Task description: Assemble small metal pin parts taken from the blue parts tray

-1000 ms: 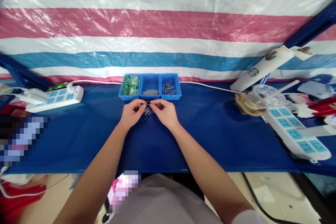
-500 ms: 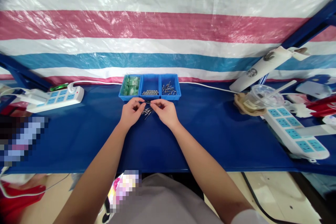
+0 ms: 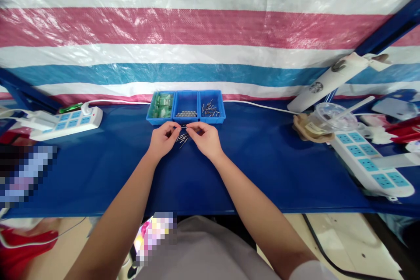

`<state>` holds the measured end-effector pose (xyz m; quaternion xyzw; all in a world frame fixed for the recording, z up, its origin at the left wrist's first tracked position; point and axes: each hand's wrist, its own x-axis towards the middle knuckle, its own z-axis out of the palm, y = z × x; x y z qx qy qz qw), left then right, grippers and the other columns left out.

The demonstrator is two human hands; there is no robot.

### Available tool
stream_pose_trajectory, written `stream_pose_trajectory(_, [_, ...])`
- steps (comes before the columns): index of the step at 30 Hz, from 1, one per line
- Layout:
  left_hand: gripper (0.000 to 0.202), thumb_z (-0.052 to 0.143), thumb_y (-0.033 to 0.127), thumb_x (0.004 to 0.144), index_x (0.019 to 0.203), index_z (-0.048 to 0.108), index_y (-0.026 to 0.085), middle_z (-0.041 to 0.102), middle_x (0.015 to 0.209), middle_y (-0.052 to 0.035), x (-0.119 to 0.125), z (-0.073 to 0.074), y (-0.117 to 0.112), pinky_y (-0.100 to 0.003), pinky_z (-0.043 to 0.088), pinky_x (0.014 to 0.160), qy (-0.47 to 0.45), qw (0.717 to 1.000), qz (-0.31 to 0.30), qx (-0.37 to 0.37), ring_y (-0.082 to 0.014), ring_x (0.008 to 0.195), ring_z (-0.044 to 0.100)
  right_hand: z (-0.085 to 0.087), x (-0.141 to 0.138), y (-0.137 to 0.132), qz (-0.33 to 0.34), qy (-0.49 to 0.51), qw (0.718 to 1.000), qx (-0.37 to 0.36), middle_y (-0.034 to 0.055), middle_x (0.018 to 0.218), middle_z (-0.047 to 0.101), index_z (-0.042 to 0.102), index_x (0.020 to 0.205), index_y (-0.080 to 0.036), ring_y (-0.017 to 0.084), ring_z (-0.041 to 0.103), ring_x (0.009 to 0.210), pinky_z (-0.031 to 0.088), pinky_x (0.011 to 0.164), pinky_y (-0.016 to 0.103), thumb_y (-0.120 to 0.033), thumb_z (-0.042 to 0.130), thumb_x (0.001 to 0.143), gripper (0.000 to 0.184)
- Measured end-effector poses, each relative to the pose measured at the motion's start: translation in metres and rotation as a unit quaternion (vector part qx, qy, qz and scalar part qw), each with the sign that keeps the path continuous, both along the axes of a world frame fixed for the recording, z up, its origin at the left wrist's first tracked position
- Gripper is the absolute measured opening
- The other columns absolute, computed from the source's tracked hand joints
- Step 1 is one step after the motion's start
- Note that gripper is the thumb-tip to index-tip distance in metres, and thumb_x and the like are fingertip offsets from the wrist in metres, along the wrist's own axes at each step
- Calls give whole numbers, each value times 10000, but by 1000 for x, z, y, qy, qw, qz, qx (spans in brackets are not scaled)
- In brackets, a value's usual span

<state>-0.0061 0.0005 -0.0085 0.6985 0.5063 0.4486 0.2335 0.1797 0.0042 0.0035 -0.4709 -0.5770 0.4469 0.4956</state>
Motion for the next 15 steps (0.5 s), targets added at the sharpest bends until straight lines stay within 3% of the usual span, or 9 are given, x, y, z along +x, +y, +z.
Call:
stream_pose_trajectory(8, [253, 554, 405, 972, 899, 666, 190, 586, 619, 33, 1, 1, -1, -233, 411, 580, -10, 1000, -9, -13, -98, 547, 512, 1, -1, -1, -2, 11, 1000, -5, 62, 870, 778, 775, 926, -204, 199, 697, 749, 554, 704, 341, -435, 771, 785, 271])
stream_pose_trajectory(15, [211, 592, 369, 955, 1078, 675, 219, 553, 587, 57, 2, 5, -2, -228, 433, 596, -9, 1000, -8, 11, -99, 522, 501, 1, 0, 1, -1, 20, 999, -36, 54, 824, 762, 768, 915, -189, 165, 654, 680, 516, 624, 302, -491, 765, 785, 329])
